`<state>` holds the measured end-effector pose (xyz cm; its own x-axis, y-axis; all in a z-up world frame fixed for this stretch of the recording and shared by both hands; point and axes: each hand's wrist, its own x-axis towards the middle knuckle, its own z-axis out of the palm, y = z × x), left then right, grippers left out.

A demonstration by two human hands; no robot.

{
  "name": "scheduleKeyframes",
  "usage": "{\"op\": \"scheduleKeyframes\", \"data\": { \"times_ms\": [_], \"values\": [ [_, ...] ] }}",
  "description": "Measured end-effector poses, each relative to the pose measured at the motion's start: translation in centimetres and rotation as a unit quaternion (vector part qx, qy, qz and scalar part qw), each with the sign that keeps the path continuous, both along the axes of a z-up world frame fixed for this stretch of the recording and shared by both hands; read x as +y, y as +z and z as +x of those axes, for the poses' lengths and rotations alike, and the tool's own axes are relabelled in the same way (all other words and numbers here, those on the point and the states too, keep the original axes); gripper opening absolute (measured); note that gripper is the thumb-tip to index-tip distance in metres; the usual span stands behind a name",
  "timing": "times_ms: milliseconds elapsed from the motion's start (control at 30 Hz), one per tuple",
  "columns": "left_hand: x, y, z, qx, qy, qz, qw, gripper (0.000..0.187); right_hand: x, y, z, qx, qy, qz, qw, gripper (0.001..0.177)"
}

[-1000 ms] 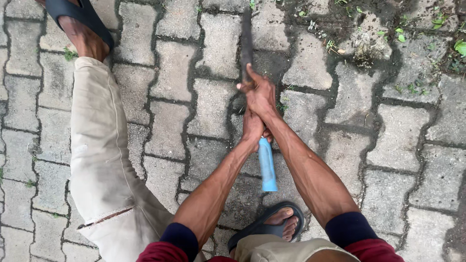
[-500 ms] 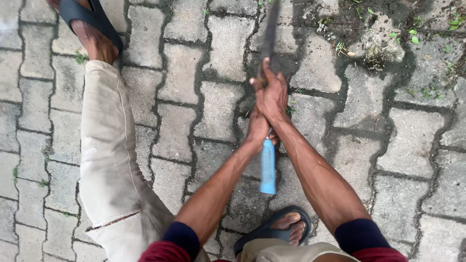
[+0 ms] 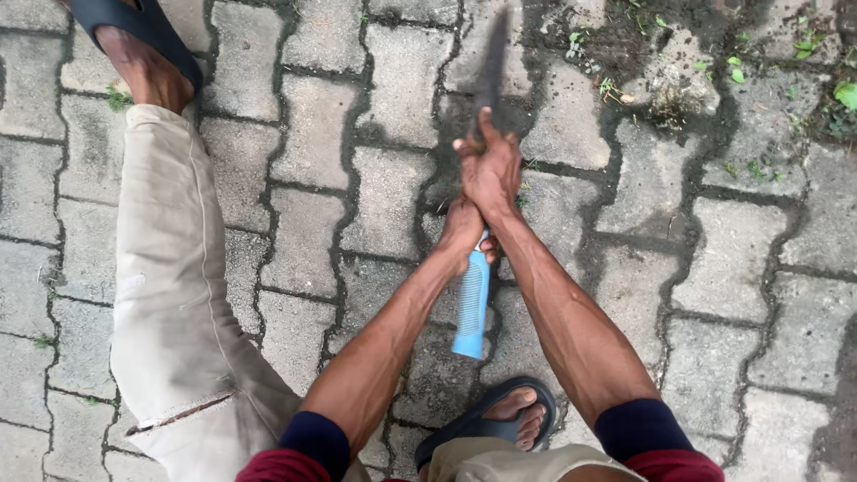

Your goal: The person pulls small plants out of the soil between paving stones by hand and using a tool.

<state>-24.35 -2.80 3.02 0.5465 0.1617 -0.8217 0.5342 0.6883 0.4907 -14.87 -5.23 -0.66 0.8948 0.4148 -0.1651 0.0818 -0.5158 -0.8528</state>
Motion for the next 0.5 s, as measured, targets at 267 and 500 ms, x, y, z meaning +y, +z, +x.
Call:
{"op": "scheduleKeyframes", "data": {
  "times_ms": [267, 500],
  "values": [
    [0.9, -2.7, 4.0, -0.05, 0.118, 0.038, 0.991, 0.039, 4.1, -0.9, 4.3, -0.13, 0.155, 0.049, 0.978, 0.061],
    [4.3, 1.2, 7.1, 0.011, 0.016, 0.015, 1.0, 0.027, 4.8, 2.7, 7.4, 0.037, 0.036, -0.046, 0.998, 0.051]
  ]
}}
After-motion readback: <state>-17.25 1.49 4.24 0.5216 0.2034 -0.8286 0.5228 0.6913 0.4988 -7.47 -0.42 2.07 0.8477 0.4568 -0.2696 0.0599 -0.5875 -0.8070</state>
